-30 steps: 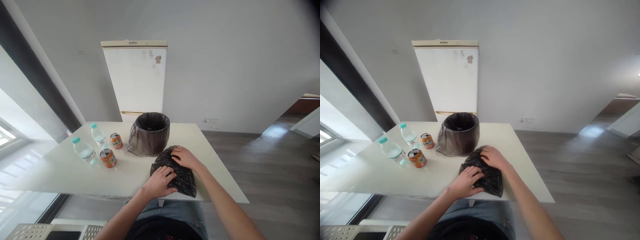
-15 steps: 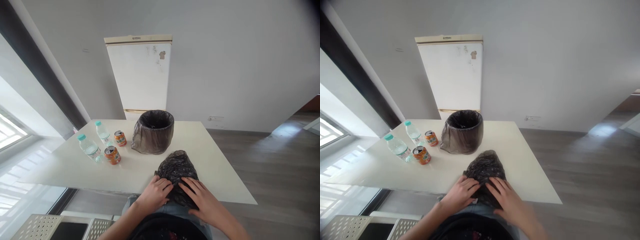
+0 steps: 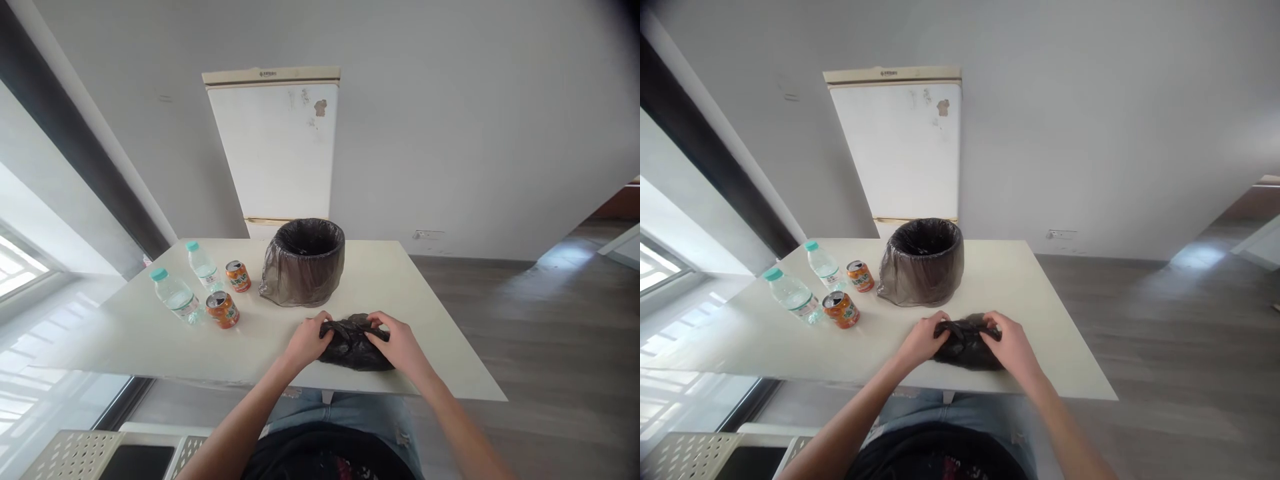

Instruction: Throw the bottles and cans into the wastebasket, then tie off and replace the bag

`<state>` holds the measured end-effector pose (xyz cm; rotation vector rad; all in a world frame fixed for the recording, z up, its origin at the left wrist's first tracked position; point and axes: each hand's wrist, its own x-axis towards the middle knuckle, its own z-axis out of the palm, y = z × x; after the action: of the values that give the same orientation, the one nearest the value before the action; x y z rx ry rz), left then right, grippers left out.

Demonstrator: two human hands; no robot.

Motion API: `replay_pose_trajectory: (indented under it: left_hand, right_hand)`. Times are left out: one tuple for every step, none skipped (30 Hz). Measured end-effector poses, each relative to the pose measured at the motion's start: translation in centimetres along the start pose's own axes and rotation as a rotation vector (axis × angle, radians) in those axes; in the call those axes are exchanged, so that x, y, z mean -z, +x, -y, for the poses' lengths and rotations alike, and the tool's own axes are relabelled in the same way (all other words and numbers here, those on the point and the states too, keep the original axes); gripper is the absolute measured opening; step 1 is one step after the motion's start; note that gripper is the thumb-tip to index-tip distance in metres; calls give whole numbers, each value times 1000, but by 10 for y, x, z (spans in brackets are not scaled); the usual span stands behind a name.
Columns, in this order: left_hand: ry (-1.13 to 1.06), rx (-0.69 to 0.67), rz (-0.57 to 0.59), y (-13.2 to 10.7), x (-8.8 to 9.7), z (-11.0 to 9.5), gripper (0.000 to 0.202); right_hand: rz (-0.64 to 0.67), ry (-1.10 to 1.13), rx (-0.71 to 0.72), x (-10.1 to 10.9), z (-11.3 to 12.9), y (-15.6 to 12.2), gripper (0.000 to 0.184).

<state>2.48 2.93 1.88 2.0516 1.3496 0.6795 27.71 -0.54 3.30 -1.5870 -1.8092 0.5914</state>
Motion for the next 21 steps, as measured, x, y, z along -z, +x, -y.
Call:
replay_pose_trajectory:
  left_hand:
    - [39,-3,-21,6,-4,4,23]
    - [70,-16,-43,10,-9,8,24]
    - [91,-36,-66,13,-13,12,26]
    - [103,-55,-88,16,-17,15,29]
    - [107,-73,-106,18,-21,18,31]
    - [103,-89,-120,19,-23,21,34]
    - [93,-106,-134,20,-25,22,36]
    - [76,-121,-148,20,-25,23,38]
    - [51,-134,-162,19,-24,23,38]
    - [23,-142,-182,18,-22,22,36]
    - [1,-150,-214,15,-19,20,34]
    - [-10,-161,-256,12,-15,18,31]
    - [-6,-178,-298,7,-11,14,27]
    - [17,-209,-323,1,-7,11,25]
    - [58,-258,-321,-5,-4,7,23]
    - [113,-318,-293,-12,-3,3,22]
    - [175,-379,-244,-18,-3,0,24]
    - [239,-433,-187,-23,-6,-3,28]
    - [300,-472,-131,-26,-10,-4,35]
    - [358,-497,-84,-28,-16,-5,43]
    - [409,-509,-44,-29,-23,-4,51]
  right_hand:
    - [-22,-39,7,-4,-3,6,21]
    - [-41,-70,15,-8,-6,11,20]
    - [-53,-89,21,-12,-9,15,17]
    - [-57,-94,26,-14,-12,18,15]
    - [-48,-84,30,-14,-13,20,14]
    - [-27,-58,35,-13,-15,20,15]
    - [5,-20,42,-10,-16,20,18]
    - [36,24,54,-6,-16,18,23]
    - [48,61,73,-1,-15,16,28]
    - [25,82,99,4,-14,13,32]
    - [-31,76,136,8,-13,8,32]
    - [-101,44,189,11,-12,3,28]
    - [-151,-8,260,13,-11,-2,23]
    - [-165,-71,346,12,-10,-8,19]
    - [-139,-139,434,10,-10,-13,17]
    - [-85,-203,512,7,-10,-19,18]
    - [-25,-260,570,2,-12,-23,21]
    - [20,-310,601,-3,-14,-27,27]
    - [46,-355,606,-9,-17,-29,34]
    - [58,-391,594,-15,-21,-30,40]
    - [70,-418,569,-20,-24,-30,44]
